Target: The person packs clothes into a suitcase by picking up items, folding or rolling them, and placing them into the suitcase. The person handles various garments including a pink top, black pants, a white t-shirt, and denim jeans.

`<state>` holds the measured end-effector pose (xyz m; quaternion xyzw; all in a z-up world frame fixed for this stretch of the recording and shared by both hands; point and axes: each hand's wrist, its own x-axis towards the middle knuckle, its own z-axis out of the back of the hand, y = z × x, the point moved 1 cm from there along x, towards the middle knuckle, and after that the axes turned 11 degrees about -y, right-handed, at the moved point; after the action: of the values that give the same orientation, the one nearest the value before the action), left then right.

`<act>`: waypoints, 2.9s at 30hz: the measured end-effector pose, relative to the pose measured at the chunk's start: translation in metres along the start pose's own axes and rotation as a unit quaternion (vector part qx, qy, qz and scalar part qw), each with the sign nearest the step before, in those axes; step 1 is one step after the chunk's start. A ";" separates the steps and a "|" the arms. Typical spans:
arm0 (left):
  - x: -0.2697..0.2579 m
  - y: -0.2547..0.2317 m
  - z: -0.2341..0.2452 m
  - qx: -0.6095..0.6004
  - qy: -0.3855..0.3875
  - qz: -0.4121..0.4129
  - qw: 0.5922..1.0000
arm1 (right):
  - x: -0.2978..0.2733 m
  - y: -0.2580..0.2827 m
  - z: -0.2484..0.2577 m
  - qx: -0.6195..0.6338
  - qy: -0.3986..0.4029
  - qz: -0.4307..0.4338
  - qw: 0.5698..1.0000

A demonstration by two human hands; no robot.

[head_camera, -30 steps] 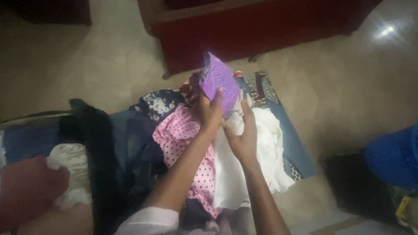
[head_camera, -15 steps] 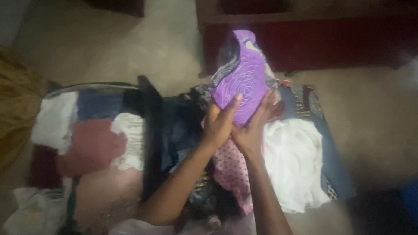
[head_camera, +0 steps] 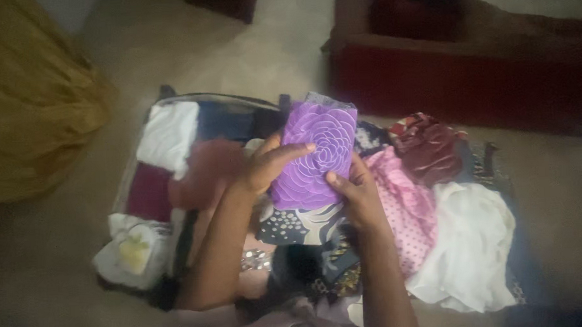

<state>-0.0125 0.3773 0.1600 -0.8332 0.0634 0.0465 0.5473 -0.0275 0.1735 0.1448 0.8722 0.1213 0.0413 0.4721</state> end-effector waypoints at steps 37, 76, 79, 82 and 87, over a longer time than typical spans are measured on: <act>-0.093 0.025 0.186 -0.323 0.122 -0.063 0.936 | -0.004 -0.174 -0.149 0.108 -0.069 -0.024 0.991; 0.149 0.089 0.172 0.165 -0.327 0.024 0.930 | 0.120 -0.171 -0.107 -0.670 -0.066 0.332 0.661; 0.179 0.105 0.182 0.244 -0.329 -0.015 0.912 | 0.126 -0.191 -0.085 -0.693 -0.106 0.318 0.638; 0.200 0.118 0.185 0.345 -0.352 -0.100 0.864 | 0.134 -0.200 -0.074 -0.689 -0.093 0.319 0.644; 0.195 0.107 0.167 0.470 -0.357 -0.186 0.785 | 0.148 -0.214 -0.063 -0.649 -0.090 0.291 0.697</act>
<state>0.1620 0.4782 -0.0314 -0.3925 -0.2791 0.2026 0.8527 0.0670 0.3741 -0.0050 0.3403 -0.2387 0.1659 0.8943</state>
